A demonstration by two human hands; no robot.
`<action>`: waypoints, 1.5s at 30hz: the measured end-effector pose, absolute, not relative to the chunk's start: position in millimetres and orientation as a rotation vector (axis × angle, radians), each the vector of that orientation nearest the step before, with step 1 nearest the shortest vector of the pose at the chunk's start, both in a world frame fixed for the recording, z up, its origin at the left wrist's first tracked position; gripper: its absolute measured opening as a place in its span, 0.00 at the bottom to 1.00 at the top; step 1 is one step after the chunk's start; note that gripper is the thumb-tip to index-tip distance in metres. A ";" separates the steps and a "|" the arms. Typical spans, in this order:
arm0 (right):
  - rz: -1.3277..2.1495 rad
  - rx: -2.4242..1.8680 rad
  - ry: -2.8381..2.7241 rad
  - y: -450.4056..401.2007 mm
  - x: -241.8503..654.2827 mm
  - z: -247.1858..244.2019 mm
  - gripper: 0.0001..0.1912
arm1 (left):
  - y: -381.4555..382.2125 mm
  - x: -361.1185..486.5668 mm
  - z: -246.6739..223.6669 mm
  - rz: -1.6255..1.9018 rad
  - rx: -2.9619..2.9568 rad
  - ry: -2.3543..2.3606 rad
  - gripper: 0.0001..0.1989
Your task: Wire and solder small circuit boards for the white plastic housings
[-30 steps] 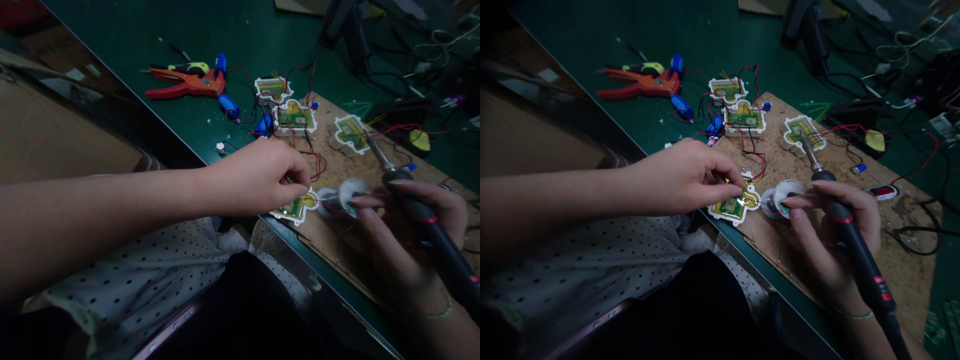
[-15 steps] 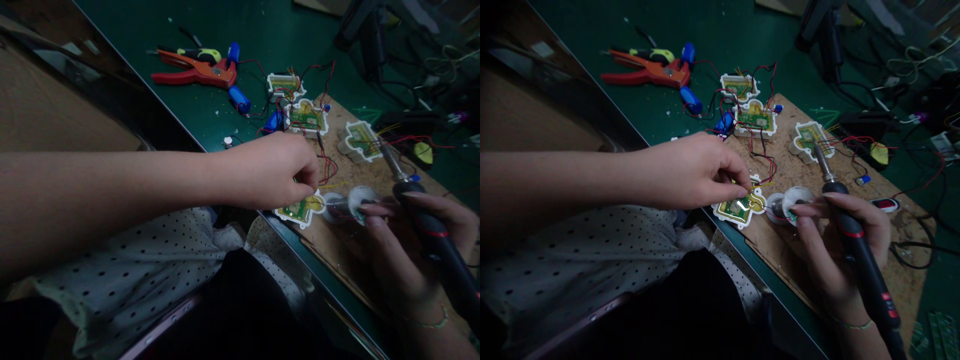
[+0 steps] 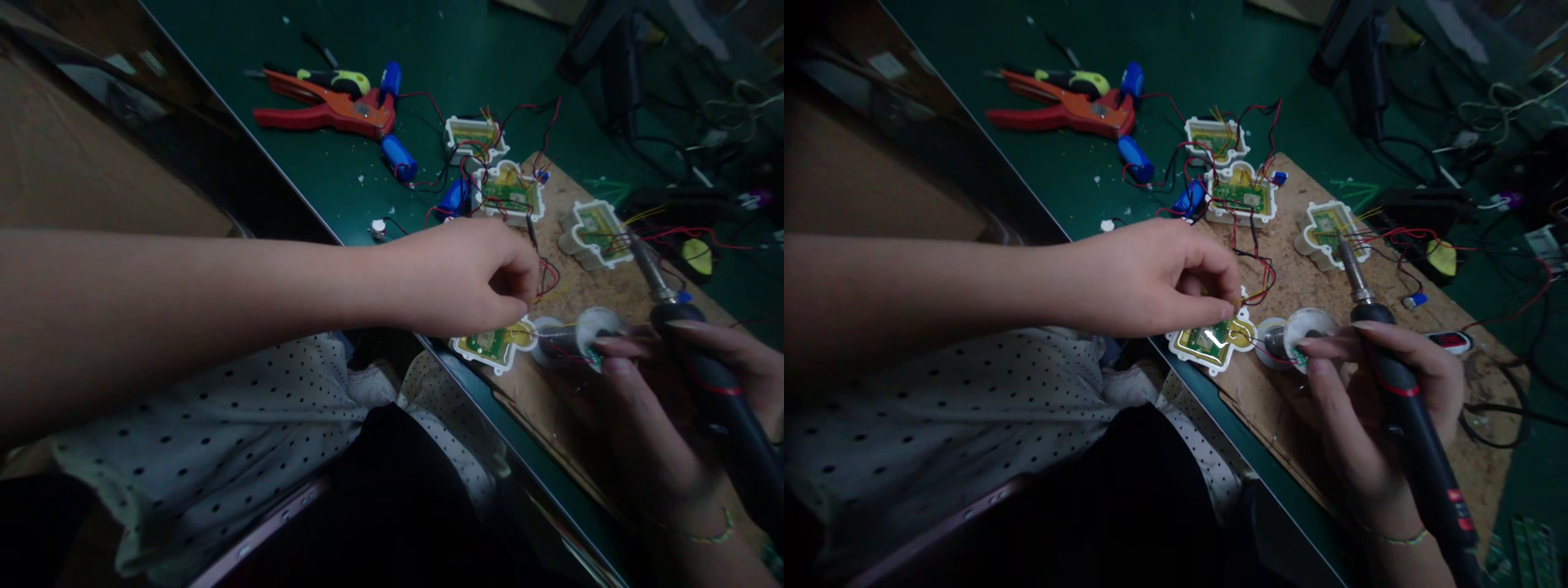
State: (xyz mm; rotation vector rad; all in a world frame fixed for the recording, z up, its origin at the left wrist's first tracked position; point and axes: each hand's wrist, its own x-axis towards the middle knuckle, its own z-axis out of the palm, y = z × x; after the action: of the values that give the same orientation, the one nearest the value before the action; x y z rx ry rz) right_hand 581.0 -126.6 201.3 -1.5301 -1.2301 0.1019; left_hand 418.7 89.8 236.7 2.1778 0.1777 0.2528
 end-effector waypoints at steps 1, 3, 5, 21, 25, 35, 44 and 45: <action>0.095 -1.525 -1.235 -126.7 581.8 200.8 0.37 | 88.1 419.4 236.7 0.252 2.140 0.194 0.06; 0.094 -1.518 -1.242 -126.9 583.1 200.1 0.37 | 84.0 420.9 236.4 0.247 2.059 0.217 0.06; 0.101 -1.533 -1.242 -126.6 583.4 200.5 0.37 | 79.6 422.7 235.1 0.245 1.973 0.228 0.06; 0.219 -1.583 -1.135 -123.0 561.5 215.7 0.26 | 58.1 429.3 238.6 0.066 1.747 0.261 0.06; 0.227 -1.574 -1.107 -121.4 561.7 216.0 0.26 | 51.5 429.3 238.5 0.094 1.873 0.276 0.05; 0.149 -1.578 -1.154 -122.7 565.7 212.1 0.30 | 41.4 433.0 239.7 0.228 2.165 0.171 0.03; 0.180 -1.550 -1.123 -125.5 567.5 206.2 0.32 | 36.7 432.6 236.5 0.359 2.208 0.147 0.02; 0.179 -1.551 -1.125 -125.4 567.6 206.1 0.32 | 36.1 432.3 236.4 0.397 2.214 0.150 0.02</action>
State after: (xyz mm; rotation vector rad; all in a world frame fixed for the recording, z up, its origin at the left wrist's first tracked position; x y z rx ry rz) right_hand 567.6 -125.4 206.1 -1.5508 -1.1248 0.1790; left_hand 432.3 36.1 236.4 2.2136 0.1497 0.3974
